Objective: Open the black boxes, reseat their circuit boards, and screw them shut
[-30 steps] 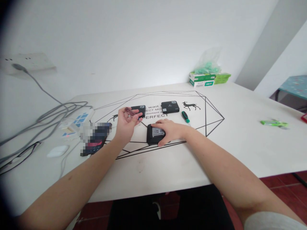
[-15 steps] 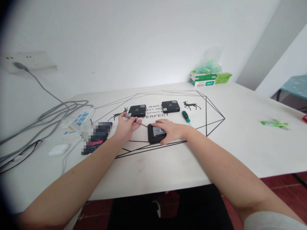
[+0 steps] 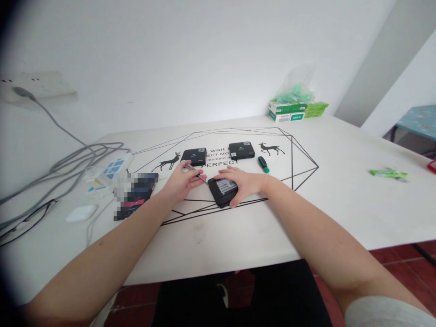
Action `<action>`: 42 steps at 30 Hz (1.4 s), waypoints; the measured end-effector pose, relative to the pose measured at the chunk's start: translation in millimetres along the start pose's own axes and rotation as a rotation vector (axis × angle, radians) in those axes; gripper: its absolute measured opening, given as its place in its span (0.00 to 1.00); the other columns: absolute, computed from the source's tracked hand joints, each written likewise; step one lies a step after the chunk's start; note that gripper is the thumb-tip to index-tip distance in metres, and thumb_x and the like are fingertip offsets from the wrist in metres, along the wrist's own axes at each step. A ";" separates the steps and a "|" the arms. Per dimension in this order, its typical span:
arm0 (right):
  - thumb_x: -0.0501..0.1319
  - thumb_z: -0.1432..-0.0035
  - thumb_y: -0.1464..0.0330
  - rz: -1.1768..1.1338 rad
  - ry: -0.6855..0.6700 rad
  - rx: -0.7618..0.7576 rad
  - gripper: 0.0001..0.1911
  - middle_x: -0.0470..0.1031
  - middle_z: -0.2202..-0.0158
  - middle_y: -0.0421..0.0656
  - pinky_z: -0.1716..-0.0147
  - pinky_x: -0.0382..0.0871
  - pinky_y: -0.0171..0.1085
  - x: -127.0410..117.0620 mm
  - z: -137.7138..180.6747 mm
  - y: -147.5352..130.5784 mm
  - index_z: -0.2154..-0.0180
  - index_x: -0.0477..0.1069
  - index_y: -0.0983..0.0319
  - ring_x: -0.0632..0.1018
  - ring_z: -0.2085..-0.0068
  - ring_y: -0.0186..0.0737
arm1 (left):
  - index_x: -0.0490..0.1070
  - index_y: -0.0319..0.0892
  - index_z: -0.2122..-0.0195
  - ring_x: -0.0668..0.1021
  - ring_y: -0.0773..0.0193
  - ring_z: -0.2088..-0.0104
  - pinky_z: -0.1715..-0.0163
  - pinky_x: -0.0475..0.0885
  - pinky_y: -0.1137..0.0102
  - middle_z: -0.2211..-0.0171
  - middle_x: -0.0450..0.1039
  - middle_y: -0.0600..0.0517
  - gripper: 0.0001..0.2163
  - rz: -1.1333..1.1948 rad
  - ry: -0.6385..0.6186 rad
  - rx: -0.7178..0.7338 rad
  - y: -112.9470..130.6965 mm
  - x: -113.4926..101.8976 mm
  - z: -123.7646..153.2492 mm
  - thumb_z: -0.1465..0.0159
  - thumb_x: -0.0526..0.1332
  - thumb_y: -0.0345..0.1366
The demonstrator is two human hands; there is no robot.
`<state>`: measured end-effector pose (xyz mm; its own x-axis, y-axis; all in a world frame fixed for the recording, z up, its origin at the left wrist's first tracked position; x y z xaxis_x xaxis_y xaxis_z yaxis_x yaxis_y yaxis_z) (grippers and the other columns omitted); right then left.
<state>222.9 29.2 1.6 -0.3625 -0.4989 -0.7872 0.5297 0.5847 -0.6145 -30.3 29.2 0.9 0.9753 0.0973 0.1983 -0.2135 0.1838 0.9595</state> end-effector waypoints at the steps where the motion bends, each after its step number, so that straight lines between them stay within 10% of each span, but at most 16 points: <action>1: 0.82 0.60 0.55 0.001 0.001 -0.020 0.62 0.55 0.22 0.51 0.23 0.42 0.66 -0.6 0.0 -0.3 0.26 0.60 0.51 0.48 0.20 0.67 | 0.59 0.45 0.39 0.87 0.60 0.68 0.54 0.84 0.57 0.63 0.79 0.52 0.28 -0.010 -0.020 -0.011 -0.6 1.4 1.8 0.37 0.67 0.22; 10: 0.80 0.59 0.47 0.052 0.041 -0.004 0.58 0.58 0.23 0.55 0.24 0.45 0.66 -3.5 0.0 -16.1 0.30 0.66 0.56 0.52 0.22 0.68 | 0.63 0.40 0.36 0.86 0.62 0.69 0.56 0.84 0.62 0.66 0.80 0.50 0.29 -0.136 -0.001 0.032 2.1 6.5 9.6 0.38 0.66 0.25; 19: 0.77 0.53 0.56 0.101 0.153 -0.086 0.48 0.73 0.32 0.54 0.29 0.58 0.61 3.5 -2.2 -46.6 0.32 0.68 0.59 0.71 0.32 0.64 | 0.74 0.41 0.40 0.83 0.33 0.49 0.47 0.76 0.48 0.53 0.82 0.34 0.21 -1.468 0.238 0.271 32.6 -20.1 2.2 0.35 0.63 0.36; 27: 0.76 0.54 0.53 0.180 0.258 -0.052 0.44 0.75 0.40 0.54 0.35 0.62 0.63 4.4 -8.1 -32.0 0.37 0.70 0.59 0.73 0.38 0.64 | 0.75 0.37 0.45 0.76 0.29 0.42 0.41 0.68 0.41 0.47 0.75 0.27 0.17 -1.572 0.237 0.440 20.0 -29.8 -6.8 0.32 0.59 0.36; 29: 0.76 0.54 0.53 0.196 0.280 -0.052 0.43 0.76 0.43 0.53 0.37 0.64 0.61 4.6 -9.1 -29.0 0.40 0.71 0.60 0.73 0.40 0.63 | 0.75 0.37 0.43 0.72 0.27 0.37 0.36 0.61 0.37 0.43 0.73 0.27 0.19 -1.473 0.149 0.573 19.6 -25.3 -4.5 0.32 0.61 0.40; 34: 0.77 0.57 0.56 0.185 0.330 -0.065 0.37 0.76 0.49 0.52 0.41 0.67 0.57 4.3 -10.8 -27.9 0.47 0.71 0.60 0.74 0.45 0.60 | 0.65 0.44 0.30 0.66 0.34 0.29 0.29 0.58 0.49 0.30 0.67 0.37 0.47 -1.187 -0.546 0.623 4.1 1.2 13.6 0.47 0.76 0.58; 42: 0.78 0.61 0.58 0.102 0.354 -0.062 0.35 0.75 0.51 0.49 0.43 0.69 0.55 3.1 -10.1 -33.4 0.51 0.69 0.59 0.74 0.48 0.57 | 0.69 0.44 0.35 0.75 0.31 0.38 0.34 0.64 0.43 0.39 0.76 0.38 0.46 -1.122 -0.555 0.638 -14.4 20.6 21.7 0.52 0.80 0.56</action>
<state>196.3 14.6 19.2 -0.5586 -0.1898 -0.8074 0.5337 0.6629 -0.5251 -6.0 7.3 -4.6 0.5339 -0.2245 -0.8152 0.5992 -0.5798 0.5521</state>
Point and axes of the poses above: each hand's wrist, its own z-axis away from the middle knuckle, its own x-axis out of the palm, y = z × x, the point moved 2 cm from there along -z, towards the middle knuckle
